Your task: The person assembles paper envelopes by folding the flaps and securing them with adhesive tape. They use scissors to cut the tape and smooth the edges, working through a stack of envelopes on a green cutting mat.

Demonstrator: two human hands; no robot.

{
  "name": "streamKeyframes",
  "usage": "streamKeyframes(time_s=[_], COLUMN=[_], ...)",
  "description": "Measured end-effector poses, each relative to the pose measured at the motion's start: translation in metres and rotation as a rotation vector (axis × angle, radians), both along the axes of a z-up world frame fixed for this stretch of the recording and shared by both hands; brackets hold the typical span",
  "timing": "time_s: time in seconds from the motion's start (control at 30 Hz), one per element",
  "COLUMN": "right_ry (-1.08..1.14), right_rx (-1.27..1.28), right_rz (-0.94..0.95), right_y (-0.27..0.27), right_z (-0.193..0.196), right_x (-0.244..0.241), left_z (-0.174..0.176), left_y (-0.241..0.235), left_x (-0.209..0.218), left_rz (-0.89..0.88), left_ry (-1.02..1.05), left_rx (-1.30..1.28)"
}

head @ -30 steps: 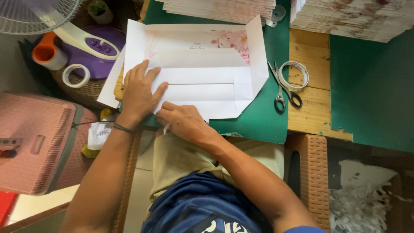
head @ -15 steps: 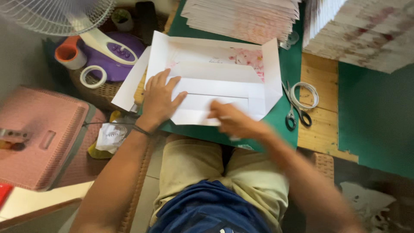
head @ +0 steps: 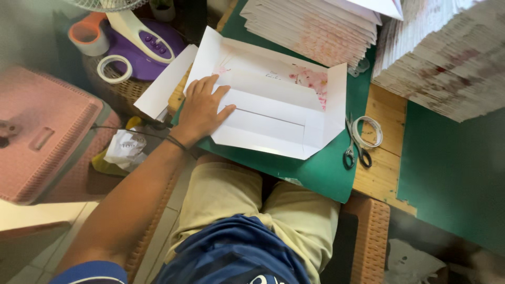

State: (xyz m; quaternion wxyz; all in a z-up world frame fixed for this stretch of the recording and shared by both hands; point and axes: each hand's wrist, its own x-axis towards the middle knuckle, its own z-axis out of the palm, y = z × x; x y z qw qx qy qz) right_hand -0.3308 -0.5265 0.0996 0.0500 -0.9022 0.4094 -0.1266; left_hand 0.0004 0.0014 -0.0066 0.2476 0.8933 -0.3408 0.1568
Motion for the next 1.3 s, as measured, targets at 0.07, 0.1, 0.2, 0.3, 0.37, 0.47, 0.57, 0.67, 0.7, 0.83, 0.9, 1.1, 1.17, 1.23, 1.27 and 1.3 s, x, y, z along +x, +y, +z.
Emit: streamKeyframes(time_s=[0.07, 0.1, 0.2, 0.3, 0.37, 0.47, 0.57, 0.67, 0.7, 0.83, 0.9, 1.1, 1.17, 1.23, 1.27, 1.3], right_ry=[-0.035, -0.065, -0.144, -0.234, -0.296, -0.352, -0.376, -0.29, -0.325, -0.393, -0.397, -0.367, -0.363, -0.366, -0.371, -0.376], right_rx=[-0.018, -0.032, -0.082, -0.113, -0.141, -0.137, -0.087, 0.099, 0.113, 0.114, 0.102, 0.132, 0.137, 0.136, 0.135, 0.137], right_rz=[0.007, 0.029, 0.189, 0.409, 0.569, 0.861, 1.108, 1.137, 1.112, 1.043, 1.02, 0.988, 0.986, 0.991, 0.994, 1.002], right_y=[0.011, 0.011, 0.014, 0.039, 0.063, 0.12, 0.183, 0.214, 0.216, 0.214, 0.211, 0.215, 0.215, 0.216, 0.215, 0.214], right_z=[-0.007, -0.008, -0.009, -0.013, -0.012, -0.011, -0.018, -0.034, -0.041, -0.068, -0.074, -0.073, -0.072, -0.071, -0.07, -0.069], right_x=[-0.003, -0.006, 0.003, 0.01, 0.015, 0.055, 0.116, 0.155, 0.163, 0.17, 0.166, 0.165, 0.166, 0.164, 0.164, 0.164], left_z=[0.002, 0.004, 0.005, 0.005, 0.004, 0.002, -0.001, -0.022, -0.034, -0.099, -0.129, -0.174, -0.162, -0.135, -0.116, -0.095], left_y=[0.0, -0.002, -0.002, -0.004, -0.004, -0.001, 0.024, 0.08, 0.104, 0.154, 0.168, 0.155, 0.151, 0.142, 0.141, 0.139], left_x=[-0.001, -0.001, -0.002, -0.002, -0.002, 0.005, 0.036, 0.073, 0.082, 0.095, 0.095, 0.097, 0.091, 0.08, 0.076, 0.071], left_rz=[-0.007, -0.01, 0.015, 0.014, 0.011, 0.025, 0.131, 0.267, 0.358, 0.479, 0.514, 0.542, 0.57, 0.597, 0.539, 0.48], left_ry=[-0.004, -0.01, 0.048, 0.019, -0.014, -0.072, -0.154, -0.104, 0.028, 0.401, 0.515, 0.345, 0.285, 0.219, 0.111, 0.003], left_rx=[0.002, 0.003, 0.009, 0.0, 0.002, -0.049, -0.185, -0.361, -0.206, 0.226, 0.244, 0.521, 0.549, 0.51, 0.425, 0.34])
